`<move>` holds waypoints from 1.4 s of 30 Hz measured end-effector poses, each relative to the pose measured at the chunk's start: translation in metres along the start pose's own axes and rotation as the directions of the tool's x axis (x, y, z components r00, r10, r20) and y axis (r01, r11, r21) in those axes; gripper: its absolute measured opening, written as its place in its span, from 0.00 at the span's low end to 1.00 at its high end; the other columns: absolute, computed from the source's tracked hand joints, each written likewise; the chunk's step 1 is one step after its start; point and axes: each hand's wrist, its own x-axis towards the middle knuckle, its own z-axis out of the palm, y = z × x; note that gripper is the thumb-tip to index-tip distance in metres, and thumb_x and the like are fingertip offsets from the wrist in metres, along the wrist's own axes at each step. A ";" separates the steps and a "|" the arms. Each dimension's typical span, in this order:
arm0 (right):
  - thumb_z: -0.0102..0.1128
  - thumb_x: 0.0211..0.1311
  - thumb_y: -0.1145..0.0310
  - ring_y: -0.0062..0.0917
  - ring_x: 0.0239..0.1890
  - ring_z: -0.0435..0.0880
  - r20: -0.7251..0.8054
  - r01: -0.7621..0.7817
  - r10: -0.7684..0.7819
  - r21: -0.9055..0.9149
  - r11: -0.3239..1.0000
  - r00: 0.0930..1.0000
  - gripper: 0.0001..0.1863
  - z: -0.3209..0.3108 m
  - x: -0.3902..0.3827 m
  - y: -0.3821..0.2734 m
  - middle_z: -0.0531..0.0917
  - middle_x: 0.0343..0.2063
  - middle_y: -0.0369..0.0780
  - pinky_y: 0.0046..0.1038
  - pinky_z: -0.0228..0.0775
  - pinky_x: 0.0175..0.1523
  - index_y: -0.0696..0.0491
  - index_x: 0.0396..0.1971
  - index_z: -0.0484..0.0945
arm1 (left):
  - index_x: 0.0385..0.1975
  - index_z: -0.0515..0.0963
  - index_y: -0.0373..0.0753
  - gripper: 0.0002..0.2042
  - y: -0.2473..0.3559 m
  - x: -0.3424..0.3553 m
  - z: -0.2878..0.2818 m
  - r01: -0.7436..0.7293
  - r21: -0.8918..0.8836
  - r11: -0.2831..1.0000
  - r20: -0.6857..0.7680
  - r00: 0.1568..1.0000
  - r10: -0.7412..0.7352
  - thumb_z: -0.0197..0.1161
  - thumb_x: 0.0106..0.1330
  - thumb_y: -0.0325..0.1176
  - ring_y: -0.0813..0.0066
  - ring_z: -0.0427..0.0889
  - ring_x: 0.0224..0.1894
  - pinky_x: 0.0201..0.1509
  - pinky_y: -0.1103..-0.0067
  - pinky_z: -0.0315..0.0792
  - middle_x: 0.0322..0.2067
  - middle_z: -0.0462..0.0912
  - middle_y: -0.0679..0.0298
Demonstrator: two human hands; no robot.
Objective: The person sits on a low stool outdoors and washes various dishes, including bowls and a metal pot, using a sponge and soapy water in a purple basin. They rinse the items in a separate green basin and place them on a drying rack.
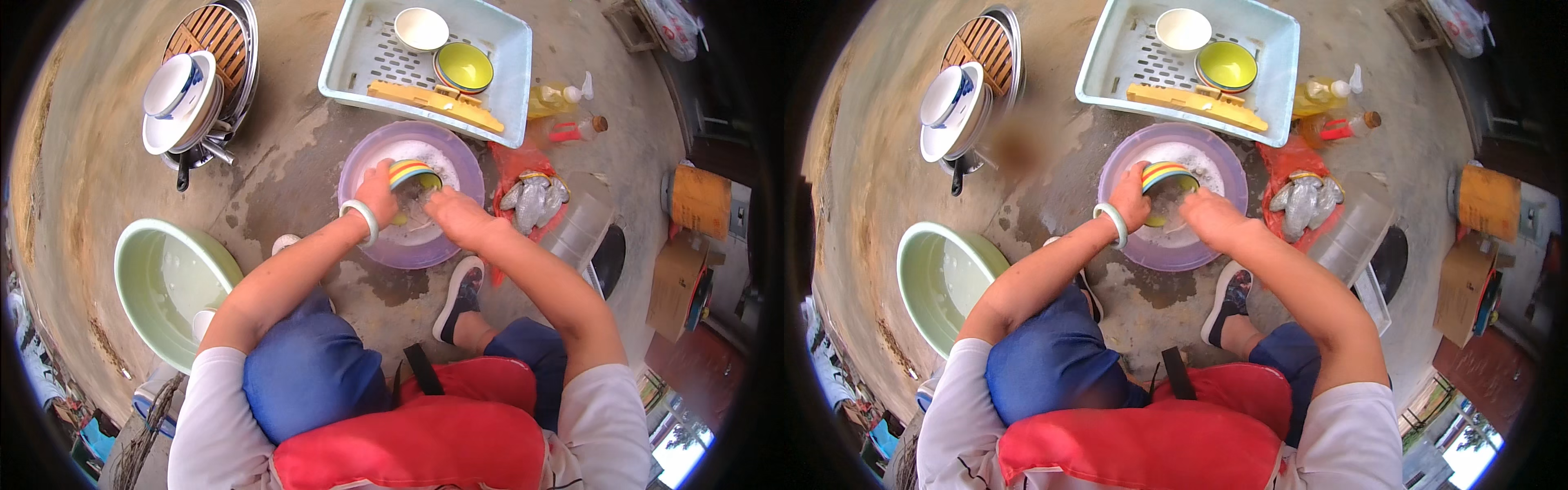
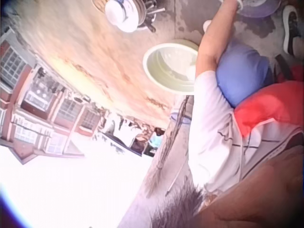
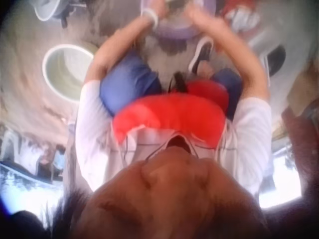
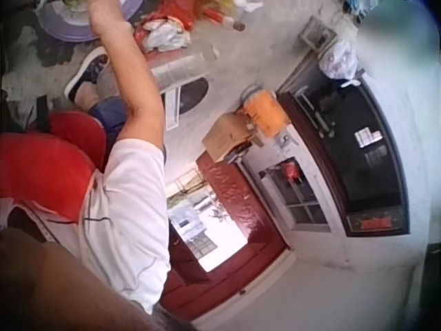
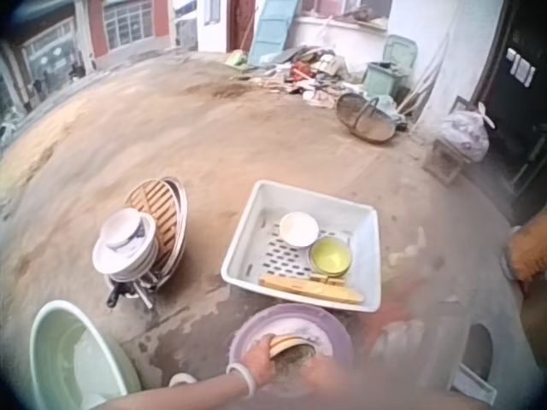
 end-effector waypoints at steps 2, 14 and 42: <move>0.54 0.51 0.76 0.36 0.46 0.78 -0.237 -0.090 0.152 0.256 0.963 0.960 0.11 0.017 -0.014 0.014 0.80 0.39 0.45 0.34 0.70 0.49 0.57 0.36 0.78 | 0.61 0.57 0.38 0.32 0.012 -0.002 -0.009 -0.059 0.031 0.998 -0.010 0.998 0.059 0.55 0.53 0.19 0.41 0.73 0.50 0.55 0.62 0.68 0.53 0.65 0.42; 0.60 0.53 0.72 0.36 0.51 0.73 -0.673 -0.080 0.429 0.484 0.871 0.602 0.14 -0.003 0.016 -0.044 0.73 0.47 0.44 0.32 0.67 0.51 0.54 0.42 0.75 | 0.58 0.62 0.33 0.24 -0.023 0.006 -0.011 -0.382 0.375 0.845 -0.018 0.908 0.418 0.52 0.59 0.25 0.48 0.77 0.46 0.47 0.64 0.75 0.52 0.69 0.47; 0.62 0.54 0.75 0.25 0.45 0.79 -0.195 0.287 0.719 0.958 -0.006 0.667 0.22 0.051 0.025 -0.033 0.81 0.44 0.39 0.27 0.70 0.53 0.60 0.51 0.72 | 0.53 0.66 0.33 0.21 -0.011 -0.011 -0.019 -0.346 0.042 0.937 -0.087 0.933 0.348 0.52 0.57 0.22 0.43 0.77 0.45 0.48 0.62 0.72 0.46 0.76 0.42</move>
